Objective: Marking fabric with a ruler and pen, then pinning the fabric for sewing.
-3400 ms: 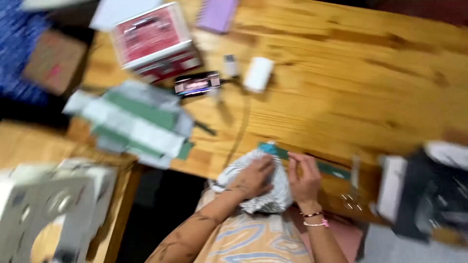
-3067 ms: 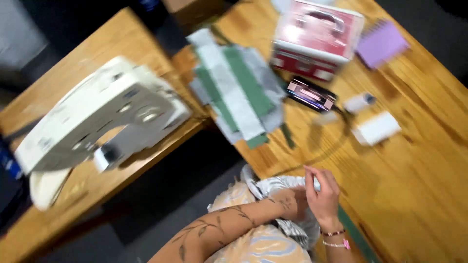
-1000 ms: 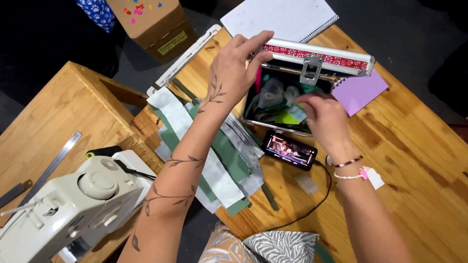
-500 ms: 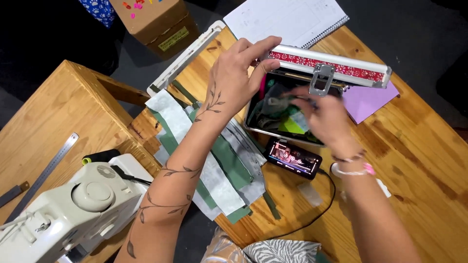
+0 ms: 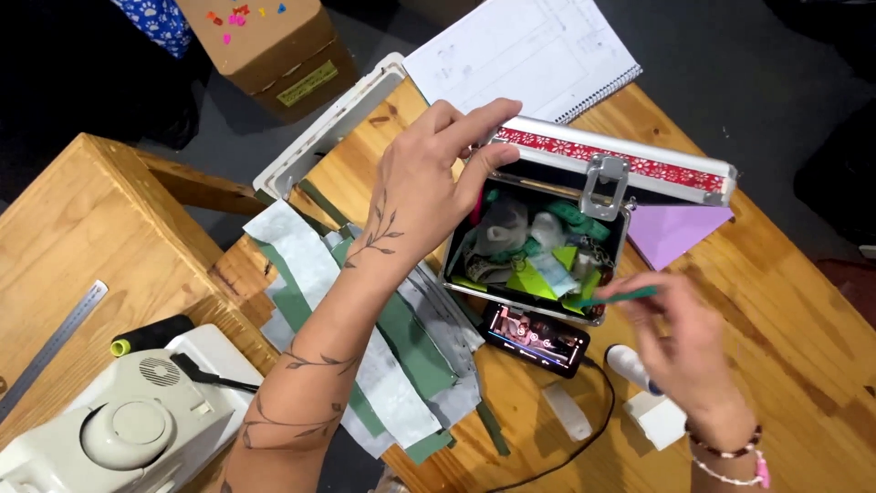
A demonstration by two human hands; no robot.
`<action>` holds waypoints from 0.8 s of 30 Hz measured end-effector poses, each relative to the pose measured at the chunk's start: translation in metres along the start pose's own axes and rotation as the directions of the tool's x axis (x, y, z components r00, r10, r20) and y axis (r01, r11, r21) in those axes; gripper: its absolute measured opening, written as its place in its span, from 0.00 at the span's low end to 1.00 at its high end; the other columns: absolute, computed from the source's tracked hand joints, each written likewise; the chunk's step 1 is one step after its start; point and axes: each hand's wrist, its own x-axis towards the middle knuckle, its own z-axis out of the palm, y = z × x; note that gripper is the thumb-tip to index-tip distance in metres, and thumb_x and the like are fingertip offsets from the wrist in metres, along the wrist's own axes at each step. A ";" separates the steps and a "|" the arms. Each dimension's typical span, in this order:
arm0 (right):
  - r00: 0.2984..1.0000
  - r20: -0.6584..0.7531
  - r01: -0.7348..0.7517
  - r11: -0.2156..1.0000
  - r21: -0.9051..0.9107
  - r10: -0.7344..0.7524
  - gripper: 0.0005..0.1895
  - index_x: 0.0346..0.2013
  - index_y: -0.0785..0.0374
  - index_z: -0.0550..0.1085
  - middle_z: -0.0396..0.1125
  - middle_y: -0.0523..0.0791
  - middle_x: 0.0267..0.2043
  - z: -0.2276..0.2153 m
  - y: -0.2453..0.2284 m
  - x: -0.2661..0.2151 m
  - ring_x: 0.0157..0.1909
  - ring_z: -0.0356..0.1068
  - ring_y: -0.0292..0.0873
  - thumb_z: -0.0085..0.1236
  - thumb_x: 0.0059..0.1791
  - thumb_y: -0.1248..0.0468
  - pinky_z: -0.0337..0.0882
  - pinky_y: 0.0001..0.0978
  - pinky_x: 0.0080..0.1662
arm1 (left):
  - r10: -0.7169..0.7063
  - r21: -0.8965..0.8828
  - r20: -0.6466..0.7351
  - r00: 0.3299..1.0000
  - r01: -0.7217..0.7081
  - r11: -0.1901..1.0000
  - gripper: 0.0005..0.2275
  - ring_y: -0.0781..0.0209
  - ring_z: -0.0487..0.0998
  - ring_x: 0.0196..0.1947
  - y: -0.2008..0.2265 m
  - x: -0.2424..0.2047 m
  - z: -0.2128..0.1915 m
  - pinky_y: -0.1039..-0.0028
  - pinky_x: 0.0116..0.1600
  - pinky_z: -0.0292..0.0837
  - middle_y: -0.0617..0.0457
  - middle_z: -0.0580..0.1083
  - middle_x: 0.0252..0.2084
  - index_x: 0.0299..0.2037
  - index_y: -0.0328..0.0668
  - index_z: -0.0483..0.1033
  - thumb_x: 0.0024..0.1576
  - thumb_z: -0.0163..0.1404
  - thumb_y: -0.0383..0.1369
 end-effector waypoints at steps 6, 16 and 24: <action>0.971 0.170 0.153 0.983 0.102 -0.169 0.07 0.47 0.65 0.65 0.73 0.52 0.56 0.054 0.016 0.011 0.62 0.74 0.50 0.44 0.55 0.75 0.76 0.39 0.62 | -0.053 -0.002 0.056 0.997 0.053 0.999 0.16 0.59 0.70 0.29 0.000 0.011 -0.003 0.66 0.30 0.66 0.59 0.65 0.33 0.59 0.65 0.76 0.65 0.45 0.50; 0.993 -0.081 0.079 0.996 -0.051 -0.083 0.10 0.43 0.64 0.63 0.76 0.47 0.51 0.048 0.017 0.032 0.21 0.68 0.32 0.50 0.52 0.79 0.59 0.22 0.22 | 0.018 -0.015 0.036 0.999 -0.018 1.000 0.15 0.61 0.73 0.31 -0.004 0.017 0.000 0.67 0.35 0.66 0.57 0.68 0.33 0.59 0.63 0.77 0.67 0.45 0.49; 0.974 -0.207 0.081 0.996 -0.044 -0.089 0.09 0.48 0.69 0.67 0.75 0.52 0.50 0.039 -0.004 0.030 0.55 0.77 0.50 0.48 0.55 0.81 0.78 0.33 0.53 | 0.036 -0.016 0.046 0.998 -0.035 0.999 0.16 0.60 0.73 0.33 -0.004 0.012 -0.004 0.67 0.38 0.66 0.56 0.68 0.34 0.60 0.61 0.76 0.67 0.43 0.49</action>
